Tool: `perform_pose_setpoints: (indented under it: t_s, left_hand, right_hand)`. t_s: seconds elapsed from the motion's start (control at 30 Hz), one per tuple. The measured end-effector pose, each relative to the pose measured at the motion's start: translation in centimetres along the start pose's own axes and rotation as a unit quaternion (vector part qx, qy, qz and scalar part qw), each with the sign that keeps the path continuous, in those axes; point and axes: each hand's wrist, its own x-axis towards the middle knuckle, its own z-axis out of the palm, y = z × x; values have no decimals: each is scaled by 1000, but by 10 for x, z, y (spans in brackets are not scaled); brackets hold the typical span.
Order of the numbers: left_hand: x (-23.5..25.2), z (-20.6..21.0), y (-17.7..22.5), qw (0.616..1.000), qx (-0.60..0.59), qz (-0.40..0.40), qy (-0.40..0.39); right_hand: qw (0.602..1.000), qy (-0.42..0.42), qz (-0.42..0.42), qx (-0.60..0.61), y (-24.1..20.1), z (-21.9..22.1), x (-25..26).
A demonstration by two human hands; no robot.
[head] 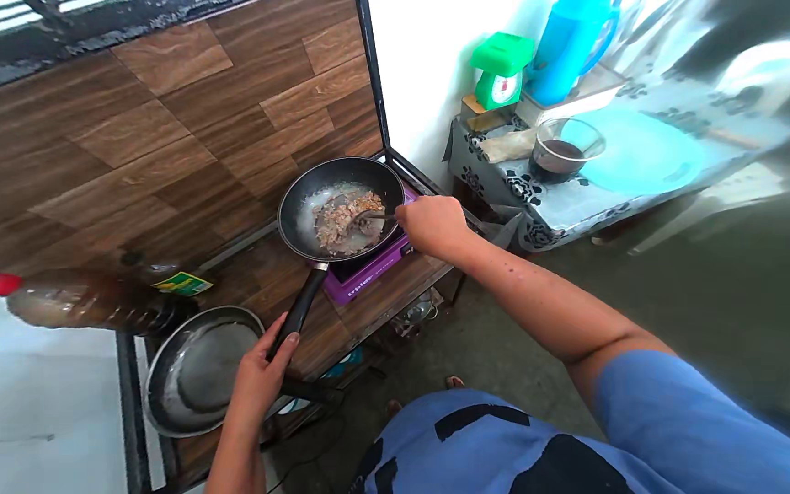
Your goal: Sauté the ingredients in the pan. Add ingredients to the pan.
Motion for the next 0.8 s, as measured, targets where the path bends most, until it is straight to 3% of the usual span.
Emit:
perform_pose_setpoints:
  t_s: [0.2, 0.4, 0.5, 0.67, 0.8]
  left_hand:
    - [2, 2, 1, 1000, 6, 0, 9]
    - [2, 4, 2, 1000, 12, -13, 21]
    - [0, 6, 1, 999, 25, -9, 30]
    - [-1, 10, 1, 997, 53, 2, 52]
    - [1, 7, 2, 998, 48, 6, 49]
  right_hand:
    - [999, 9, -50, -12, -10, 20, 33]
    - [999, 25, -31, -36, 1, -2, 42]
    - [998, 28, -38, -46, 10, 14, 57]
    - [999, -20, 14, -32, 19, 2, 25]
    - [999, -5, -8, -52, 38, -21, -3]
